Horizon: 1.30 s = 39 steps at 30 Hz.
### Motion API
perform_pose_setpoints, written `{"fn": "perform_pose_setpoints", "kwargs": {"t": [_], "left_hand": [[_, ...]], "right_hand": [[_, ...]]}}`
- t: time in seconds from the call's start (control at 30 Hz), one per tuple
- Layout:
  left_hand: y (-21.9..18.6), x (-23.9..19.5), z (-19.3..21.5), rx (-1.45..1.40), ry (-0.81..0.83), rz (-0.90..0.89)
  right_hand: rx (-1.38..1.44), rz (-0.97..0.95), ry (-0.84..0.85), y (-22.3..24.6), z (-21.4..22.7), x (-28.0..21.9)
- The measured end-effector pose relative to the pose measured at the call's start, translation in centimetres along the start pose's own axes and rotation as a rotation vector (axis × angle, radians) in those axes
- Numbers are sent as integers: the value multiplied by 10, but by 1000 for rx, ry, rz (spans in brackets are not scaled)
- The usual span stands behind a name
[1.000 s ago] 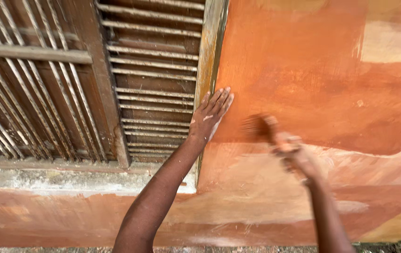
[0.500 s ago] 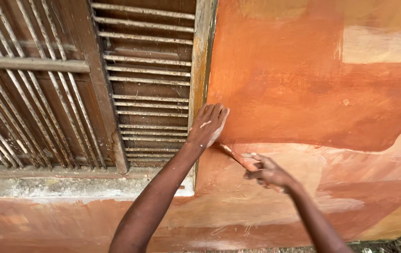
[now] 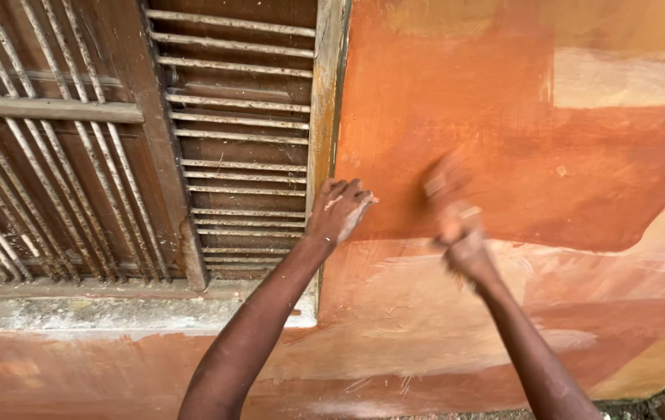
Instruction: The person applies reddish-brown paint to a wall using a wide brush, repeatedly dipping the brush into a bucket on the ground to reload paint. The person works near a metal window grate, covering the wall surface with broad strokes.
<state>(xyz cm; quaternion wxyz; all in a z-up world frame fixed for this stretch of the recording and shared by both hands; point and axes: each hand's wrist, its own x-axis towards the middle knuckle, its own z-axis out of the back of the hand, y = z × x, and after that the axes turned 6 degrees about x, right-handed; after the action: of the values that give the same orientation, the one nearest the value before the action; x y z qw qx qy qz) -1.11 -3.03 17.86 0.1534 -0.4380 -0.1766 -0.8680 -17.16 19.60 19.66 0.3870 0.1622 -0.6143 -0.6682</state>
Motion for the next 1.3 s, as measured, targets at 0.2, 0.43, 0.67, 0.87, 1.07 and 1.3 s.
{"fn": "perform_pose_setpoints", "kwargs": {"t": [0.2, 0.43, 0.67, 0.87, 1.07, 1.3], "left_hand": [[-11, 8, 4, 98, -15, -77], [-7, 10, 40, 116, 14, -52], [-75, 1, 39, -553, 170, -50], [-152, 16, 28, -690, -9, 99], [-151, 15, 7, -460, -28, 86], [-145, 32, 38, -84, 12, 32]], "right_hand": [[-449, -360, 634, -5, 6, -16], [-158, 29, -112, 82, 81, 47], [116, 21, -27, 17, 17, 27], [260, -104, 192, 24, 18, 16], [26, -32, 453, 24, 83, 26], [-109, 67, 446, -11, 172, 66]]}}
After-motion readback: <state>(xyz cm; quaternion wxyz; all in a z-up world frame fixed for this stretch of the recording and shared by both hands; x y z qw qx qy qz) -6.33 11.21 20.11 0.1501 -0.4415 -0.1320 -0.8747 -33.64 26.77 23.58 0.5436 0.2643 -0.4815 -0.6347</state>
